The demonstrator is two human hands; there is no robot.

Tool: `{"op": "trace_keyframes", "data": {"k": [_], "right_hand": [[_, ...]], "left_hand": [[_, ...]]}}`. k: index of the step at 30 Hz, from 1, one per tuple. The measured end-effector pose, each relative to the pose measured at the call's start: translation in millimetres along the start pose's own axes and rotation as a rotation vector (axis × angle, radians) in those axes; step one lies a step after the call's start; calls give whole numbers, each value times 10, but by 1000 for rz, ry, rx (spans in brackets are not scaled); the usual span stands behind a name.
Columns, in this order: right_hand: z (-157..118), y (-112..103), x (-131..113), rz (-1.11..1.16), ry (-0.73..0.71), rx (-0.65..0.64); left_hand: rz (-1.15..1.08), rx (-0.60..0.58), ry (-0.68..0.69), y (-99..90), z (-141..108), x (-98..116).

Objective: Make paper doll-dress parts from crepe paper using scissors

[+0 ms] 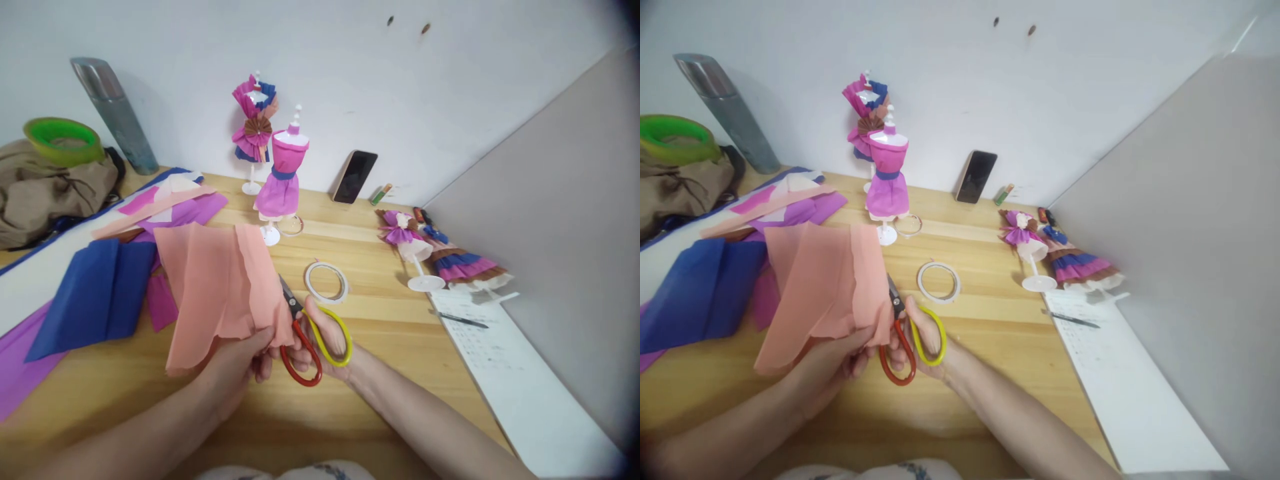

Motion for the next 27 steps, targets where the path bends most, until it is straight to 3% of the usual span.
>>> {"op": "trace_keyframes", "data": {"k": [10,18,27], "right_hand": [[20,9,-119,8,31,27],[57,-36,-143,64,-29,54],[136,-37,-127,-19,-23,46]], "left_hand": [[-25,17,-35,13,-56,11],[-40,59,-40,-29,-39,-2],[7,-2,-1,33,-58,70]]}}
Point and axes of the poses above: each hand's wrist, its own z-axis towards the middle knuckle, its own y-axis out of the palm, x = y × z, the point moved 10 cm from there along z, towards the middle knuckle, and after that the axes turned 4 degrees about -x, right-handed, at the moved point
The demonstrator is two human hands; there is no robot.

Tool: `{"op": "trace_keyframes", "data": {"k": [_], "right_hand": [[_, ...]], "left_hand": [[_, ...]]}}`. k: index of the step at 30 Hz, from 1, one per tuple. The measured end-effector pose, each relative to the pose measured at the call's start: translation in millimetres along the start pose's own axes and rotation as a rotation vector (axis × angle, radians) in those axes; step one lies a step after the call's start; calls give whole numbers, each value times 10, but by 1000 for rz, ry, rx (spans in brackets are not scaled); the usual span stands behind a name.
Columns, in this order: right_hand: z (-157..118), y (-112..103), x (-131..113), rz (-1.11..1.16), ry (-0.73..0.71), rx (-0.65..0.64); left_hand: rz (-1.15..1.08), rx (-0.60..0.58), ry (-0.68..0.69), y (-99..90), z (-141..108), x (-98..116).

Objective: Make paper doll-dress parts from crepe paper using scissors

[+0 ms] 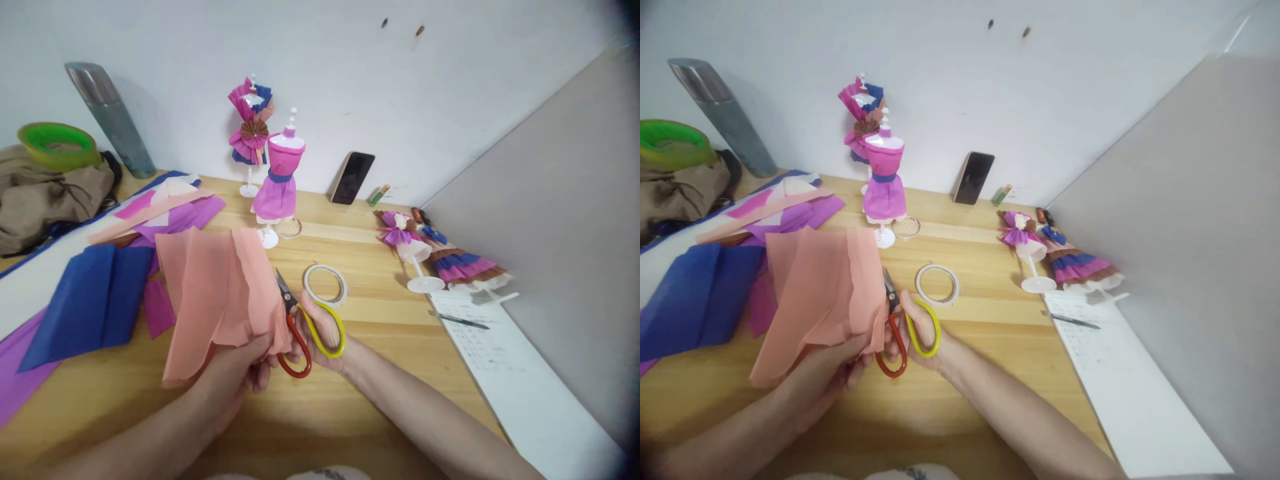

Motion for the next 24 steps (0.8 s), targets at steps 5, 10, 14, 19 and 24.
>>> {"op": "trace_keyframes", "data": {"k": [5,10,14,19,24], "right_hand": [[-3,93,-24,25,52,-58],[-12,36,-86,46,0,-32],[10,11,-37,37,7,-40],[40,-24,5,-1,44,-19],[42,8,-56,38,39,-32]], "left_hand": [[-2,21,-13,-32,7,-45],[-21,28,-40,-38,7,-62],[-43,44,-51,-51,-7,-78],[-33,12,-68,-4,-17,-107],[5,46,-106,-12,-30,-151]]}}
Point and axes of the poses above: each hand's wrist, its own z-axis towards the middle knuckle, its own y-axis out of the palm, x = y × z, the point moved 10 cm from there along z, towards the middle knuckle, and after that the axes turned 4 degrees about -x, right-handed, at the moved point
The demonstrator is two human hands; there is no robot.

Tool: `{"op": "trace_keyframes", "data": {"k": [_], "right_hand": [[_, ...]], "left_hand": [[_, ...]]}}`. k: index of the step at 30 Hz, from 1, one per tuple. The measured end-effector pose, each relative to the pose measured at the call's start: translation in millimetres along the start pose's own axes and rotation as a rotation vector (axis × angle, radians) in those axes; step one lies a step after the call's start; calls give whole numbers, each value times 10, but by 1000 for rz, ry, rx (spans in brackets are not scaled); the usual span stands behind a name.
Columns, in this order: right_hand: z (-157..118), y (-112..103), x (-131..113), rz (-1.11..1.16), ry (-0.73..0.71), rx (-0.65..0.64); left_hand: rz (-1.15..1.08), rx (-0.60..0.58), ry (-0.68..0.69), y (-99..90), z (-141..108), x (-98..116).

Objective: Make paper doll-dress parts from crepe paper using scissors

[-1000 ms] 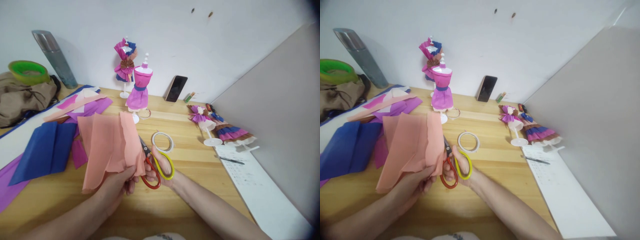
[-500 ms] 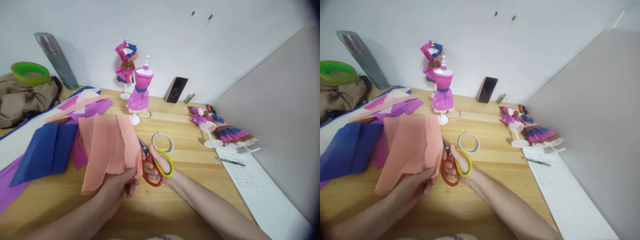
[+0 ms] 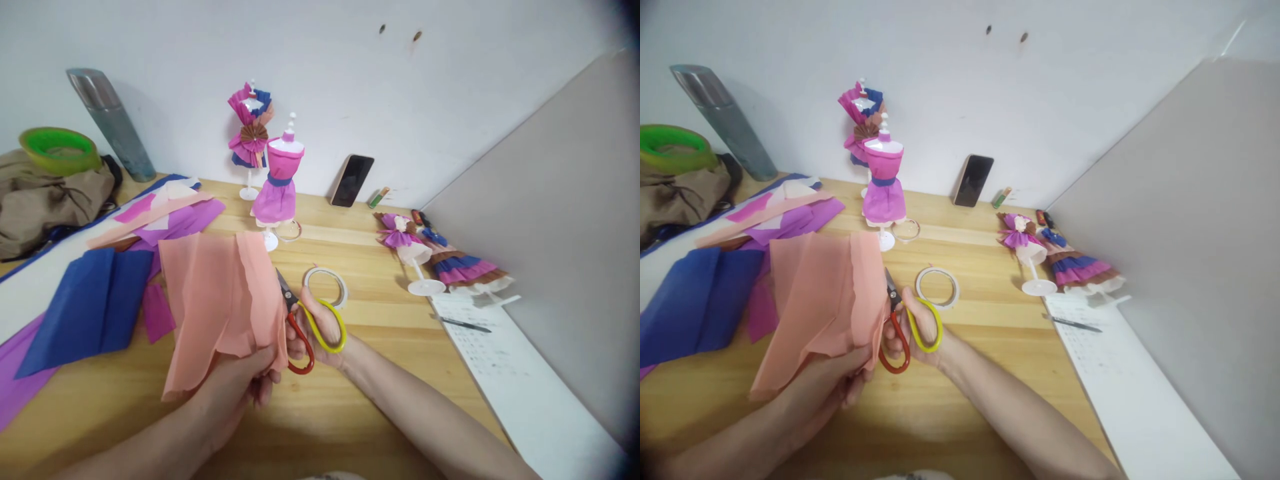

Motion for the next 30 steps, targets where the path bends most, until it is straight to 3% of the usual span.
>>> {"op": "trace_keyframes", "data": {"k": [16,22,30], "right_hand": [[36,-31,-36,45,-50,-20],[43,-62,-63,7,-33,48],[10,-52,-157,8,-59,35]], "left_hand": [[16,24,20,-22,-8,-26],[53,-33,9,61,-75,4],[40,-77,-44,69,-117,-62]]}}
Point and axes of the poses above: each hand's wrist, its own z-axis towards the middle knuckle, its own y-axis out of the palm, x = y × z, the point moved 10 cm from there along z, towards the middle knuckle, and after that the axes turned 4 degrees about -x, right-handed, at the moved point
